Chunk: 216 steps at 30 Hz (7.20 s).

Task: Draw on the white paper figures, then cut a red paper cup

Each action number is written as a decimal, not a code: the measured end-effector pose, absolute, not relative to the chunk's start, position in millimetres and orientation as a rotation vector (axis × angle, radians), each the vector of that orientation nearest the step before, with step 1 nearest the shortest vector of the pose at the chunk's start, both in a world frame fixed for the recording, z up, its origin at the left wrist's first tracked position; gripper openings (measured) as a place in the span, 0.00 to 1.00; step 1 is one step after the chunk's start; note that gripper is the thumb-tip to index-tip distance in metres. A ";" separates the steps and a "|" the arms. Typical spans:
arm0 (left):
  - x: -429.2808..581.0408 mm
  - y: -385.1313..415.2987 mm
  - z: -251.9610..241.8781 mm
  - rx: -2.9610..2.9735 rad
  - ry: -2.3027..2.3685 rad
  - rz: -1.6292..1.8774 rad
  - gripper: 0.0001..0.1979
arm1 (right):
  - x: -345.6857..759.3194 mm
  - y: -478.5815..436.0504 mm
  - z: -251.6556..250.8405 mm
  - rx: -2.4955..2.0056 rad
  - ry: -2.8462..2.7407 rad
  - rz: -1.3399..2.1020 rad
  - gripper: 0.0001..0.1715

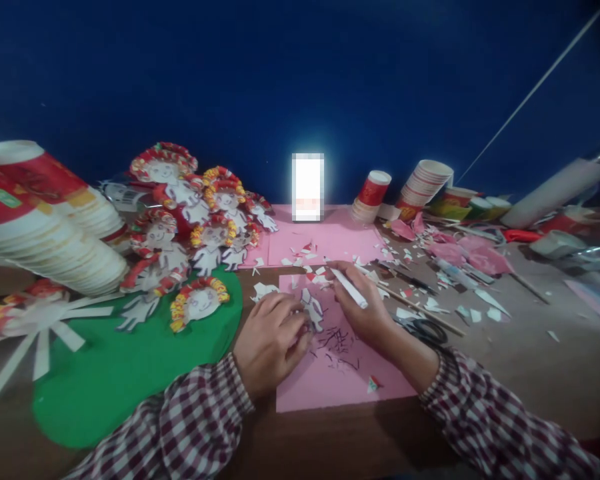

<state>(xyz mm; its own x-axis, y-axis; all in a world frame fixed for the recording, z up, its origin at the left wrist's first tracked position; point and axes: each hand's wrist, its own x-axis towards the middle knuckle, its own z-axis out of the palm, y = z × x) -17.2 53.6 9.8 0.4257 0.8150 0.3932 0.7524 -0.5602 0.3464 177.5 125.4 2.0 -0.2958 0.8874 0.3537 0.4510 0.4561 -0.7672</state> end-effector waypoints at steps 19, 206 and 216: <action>-32.8 68.0 3.4 2.443 1.878 1.070 0.11 | 185.1 127.9 9.1 -1.074 -1.851 0.865 0.24; -28.2 8.0 -7.4 2.340 2.134 0.806 0.10 | 185.3 107.9 11.2 -0.828 -2.488 0.281 0.09; 16.6 -40.2 51.8 1.983 1.708 1.448 0.18 | 184.5 110.1 10.1 -0.948 -2.294 0.333 0.18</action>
<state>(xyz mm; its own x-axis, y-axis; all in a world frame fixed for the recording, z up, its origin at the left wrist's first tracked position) 16.6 -40.2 51.8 -0.1143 0.8257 0.5524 0.6801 -0.3403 0.6493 184.5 110.1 10.1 -0.5451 0.7046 0.4544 0.5464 0.7096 -0.4448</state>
